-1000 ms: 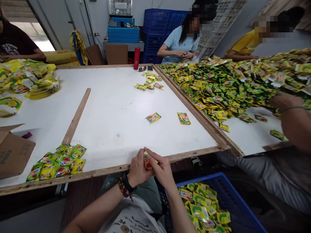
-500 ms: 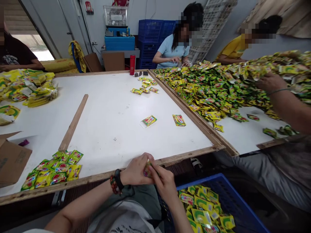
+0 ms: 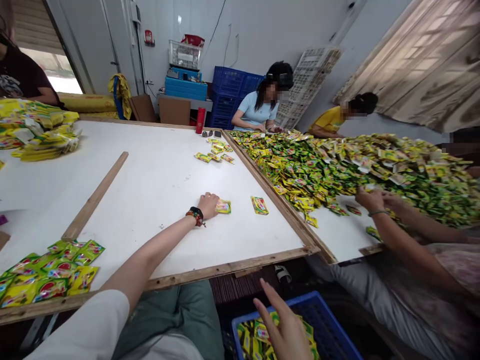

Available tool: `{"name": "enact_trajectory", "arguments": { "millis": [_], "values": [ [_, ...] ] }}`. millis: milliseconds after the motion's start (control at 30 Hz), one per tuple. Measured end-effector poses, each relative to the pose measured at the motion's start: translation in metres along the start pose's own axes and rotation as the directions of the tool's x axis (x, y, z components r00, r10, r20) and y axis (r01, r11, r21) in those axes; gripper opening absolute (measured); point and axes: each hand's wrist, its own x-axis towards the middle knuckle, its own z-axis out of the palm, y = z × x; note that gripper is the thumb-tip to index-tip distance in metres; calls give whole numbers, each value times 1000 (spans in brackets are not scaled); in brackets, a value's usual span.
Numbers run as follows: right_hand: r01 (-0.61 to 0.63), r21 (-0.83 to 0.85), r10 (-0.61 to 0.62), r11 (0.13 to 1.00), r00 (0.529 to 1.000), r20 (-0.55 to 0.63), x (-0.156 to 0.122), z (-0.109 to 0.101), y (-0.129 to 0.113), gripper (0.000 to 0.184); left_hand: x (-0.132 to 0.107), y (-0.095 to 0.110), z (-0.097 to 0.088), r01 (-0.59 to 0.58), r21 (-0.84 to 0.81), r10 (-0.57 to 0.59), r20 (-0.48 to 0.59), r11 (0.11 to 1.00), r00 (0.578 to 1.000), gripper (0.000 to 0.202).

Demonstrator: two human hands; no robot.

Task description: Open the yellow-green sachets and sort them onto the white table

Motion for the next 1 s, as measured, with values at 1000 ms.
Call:
{"name": "enact_trajectory", "arguments": {
  "millis": [1000],
  "values": [
    [-273,887,116,373,962,247,46,91,-116,41,-211,40,75,-115,-450,-124,-468,885,875,55]
  ]
}}
